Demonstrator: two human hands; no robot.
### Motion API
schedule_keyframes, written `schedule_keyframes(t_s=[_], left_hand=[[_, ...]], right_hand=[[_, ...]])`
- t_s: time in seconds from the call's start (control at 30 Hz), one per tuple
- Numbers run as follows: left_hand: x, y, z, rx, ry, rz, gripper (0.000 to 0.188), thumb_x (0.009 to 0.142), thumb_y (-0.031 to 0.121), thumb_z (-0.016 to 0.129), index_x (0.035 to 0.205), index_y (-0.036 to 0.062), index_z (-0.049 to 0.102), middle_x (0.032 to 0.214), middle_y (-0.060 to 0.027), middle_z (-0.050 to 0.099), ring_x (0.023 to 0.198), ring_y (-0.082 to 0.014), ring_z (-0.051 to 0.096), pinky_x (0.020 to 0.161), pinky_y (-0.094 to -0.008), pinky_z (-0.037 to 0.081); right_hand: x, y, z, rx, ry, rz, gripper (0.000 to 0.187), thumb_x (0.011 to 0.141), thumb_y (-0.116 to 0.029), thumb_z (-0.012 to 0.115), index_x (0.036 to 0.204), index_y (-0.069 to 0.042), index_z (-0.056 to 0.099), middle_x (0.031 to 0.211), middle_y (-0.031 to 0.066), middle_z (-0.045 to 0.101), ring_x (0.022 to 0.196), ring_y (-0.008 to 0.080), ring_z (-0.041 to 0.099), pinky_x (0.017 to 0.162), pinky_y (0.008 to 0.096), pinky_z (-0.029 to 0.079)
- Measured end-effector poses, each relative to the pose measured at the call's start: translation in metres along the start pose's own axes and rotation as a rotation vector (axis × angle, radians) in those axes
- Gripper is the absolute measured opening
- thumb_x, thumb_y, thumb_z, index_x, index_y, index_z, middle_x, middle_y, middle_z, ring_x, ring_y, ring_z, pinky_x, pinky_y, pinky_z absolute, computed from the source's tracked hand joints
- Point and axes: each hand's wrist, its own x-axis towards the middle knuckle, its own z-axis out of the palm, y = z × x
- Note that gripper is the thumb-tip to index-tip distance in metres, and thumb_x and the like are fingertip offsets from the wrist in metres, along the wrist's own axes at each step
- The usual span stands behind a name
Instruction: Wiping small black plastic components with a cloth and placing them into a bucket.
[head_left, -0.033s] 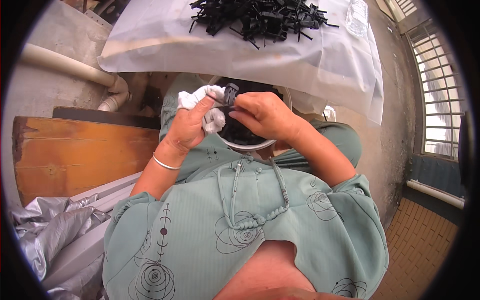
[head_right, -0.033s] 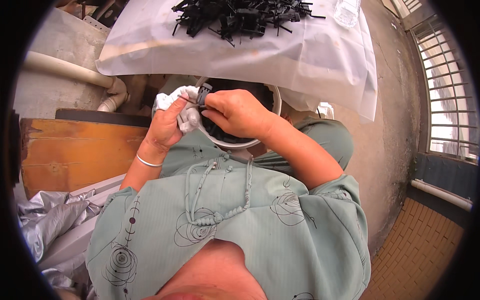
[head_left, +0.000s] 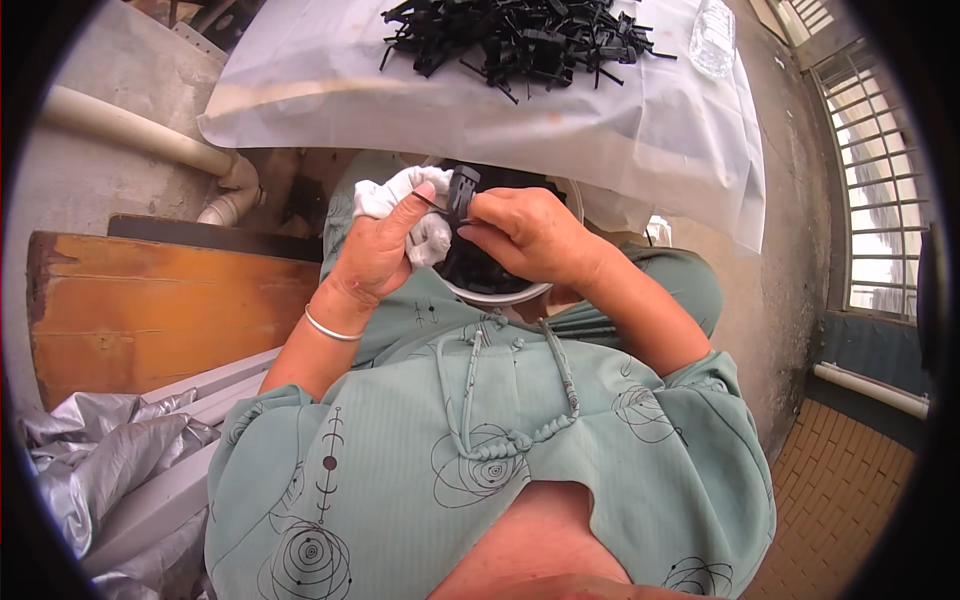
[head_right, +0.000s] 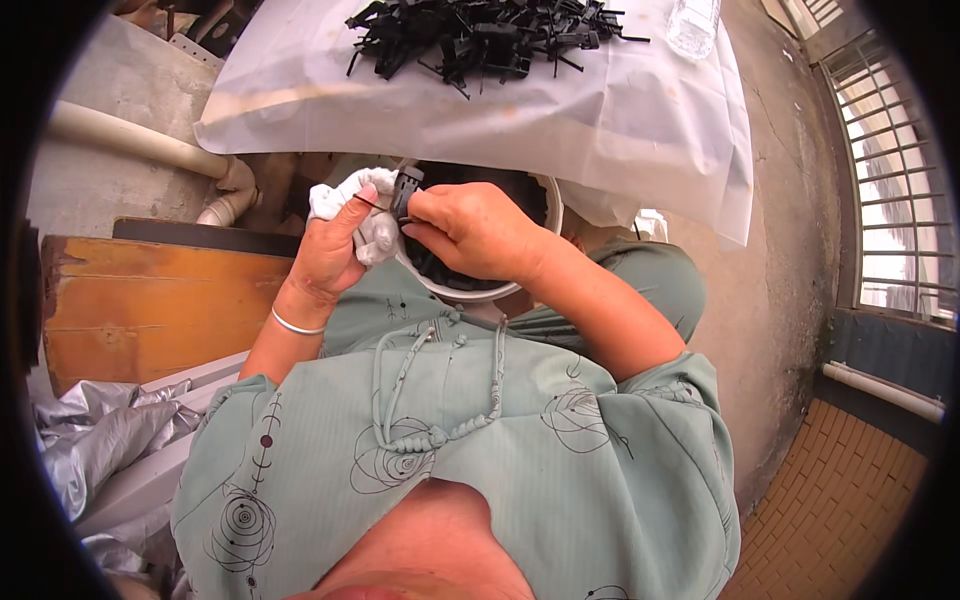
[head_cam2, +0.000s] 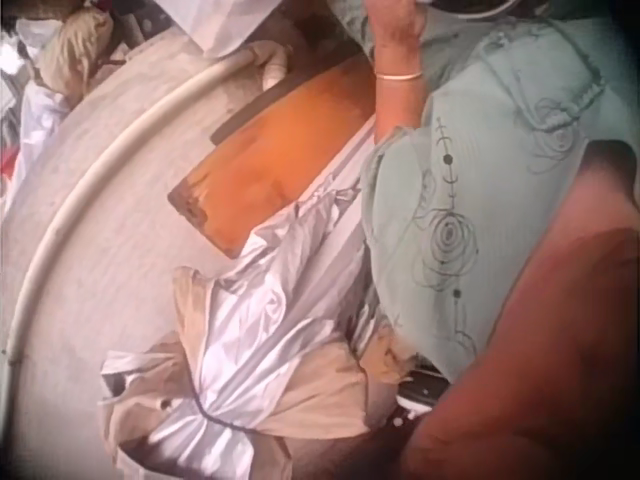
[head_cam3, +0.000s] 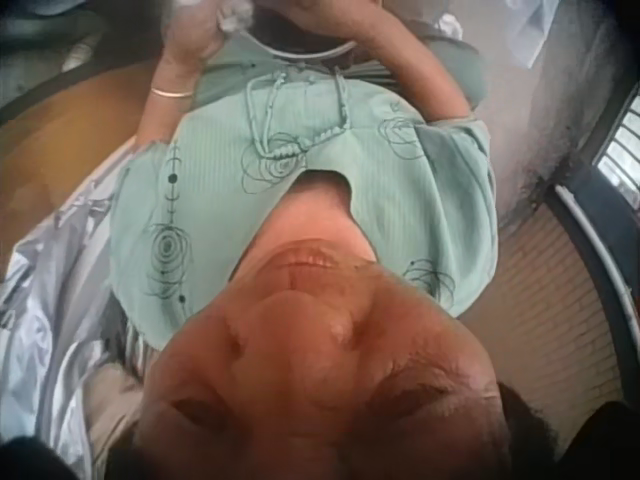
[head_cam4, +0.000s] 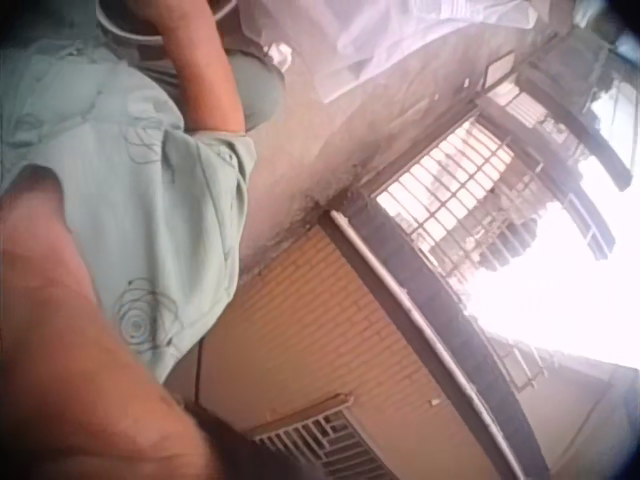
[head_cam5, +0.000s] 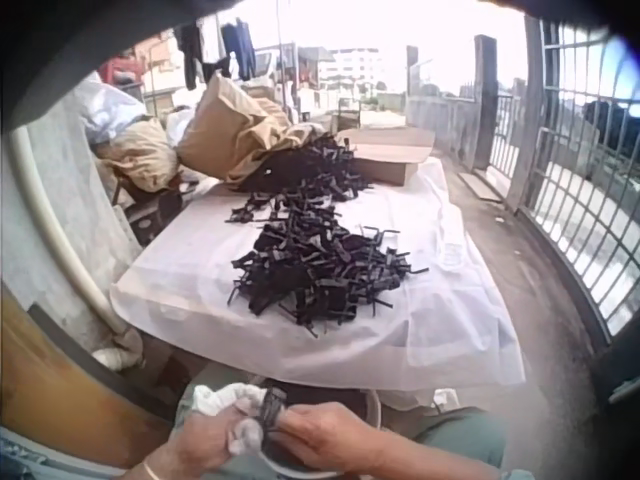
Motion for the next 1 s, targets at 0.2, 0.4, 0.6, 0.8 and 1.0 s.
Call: schedule_keyframes(t_s=[0.2, 0.4, 0.6, 0.8, 1.0], left_hand=[[0.033, -0.024, -0.029, -0.067, -0.059, -0.159, 0.033, 0.086, 0.025, 0.06, 0.109, 0.0037, 0.051, 0.092, -0.0074, 0.057, 0.074, -0.015, 0.057, 0.053, -0.0269, 0.046], [0.072, -0.118, -0.039, 1.978, 0.24, 0.071, 0.08, 0.067, 0.036, 0.073, 0.13, 0.0045, 0.035, 0.127, -0.0195, 0.043, 0.119, -0.0376, 0.037, 0.095, -0.0448, 0.035], [0.099, -0.126, -0.02, 2.069, 0.096, 0.217, 0.07, 0.072, 0.035, 0.067, 0.13, 0.0093, 0.038, 0.128, -0.0166, 0.041, 0.117, -0.0352, 0.037, 0.09, -0.053, 0.03], [0.087, -0.127, -0.004, 2.151, -0.23, 0.174, 0.073, 0.072, 0.045, 0.065, 0.13, 0.0093, 0.039, 0.125, -0.0143, 0.043, 0.119, -0.0313, 0.038, 0.094, -0.056, 0.026], [0.051, -0.115, -0.02, 2.074, -0.221, 0.25, 0.071, 0.066, 0.042, 0.07, 0.124, 0.01, 0.045, 0.123, -0.015, 0.047, 0.118, -0.0337, 0.038, 0.095, -0.0524, 0.027]], right_hand=[[0.005, 0.006, -0.04, -0.01, 0.199, -0.056, 0.011, 0.076, -0.005, 0.065, 0.081, -0.003, 0.055, 0.068, 0.0115, 0.053, 0.059, 0.0259, 0.052, 0.055, 0.031, 0.043], [-0.004, -0.003, -0.082, 0.396, 0.585, 0.181, 0.008, 0.086, -0.01, 0.061, 0.085, -0.004, 0.055, 0.071, -0.0078, 0.048, 0.062, 0.0005, 0.041, 0.053, 0.0163, 0.033], [0.001, -0.002, -0.078, 0.464, 0.673, 0.233, 0.01, 0.083, -0.005, 0.064, 0.082, -0.005, 0.054, 0.069, -0.0088, 0.044, 0.061, -0.0003, 0.038, 0.053, 0.0155, 0.03], [0.001, -0.006, -0.082, 0.365, 0.577, 0.294, 0.011, 0.084, -0.007, 0.063, 0.079, -0.005, 0.054, 0.066, -0.0093, 0.043, 0.059, -0.0003, 0.036, 0.051, 0.0165, 0.028], [0.0, 0.001, -0.077, 0.34, 0.501, 0.261, 0.012, 0.085, -0.009, 0.062, 0.078, -0.006, 0.053, 0.063, -0.0093, 0.039, 0.057, 0.0005, 0.034, 0.05, 0.0171, 0.028]])
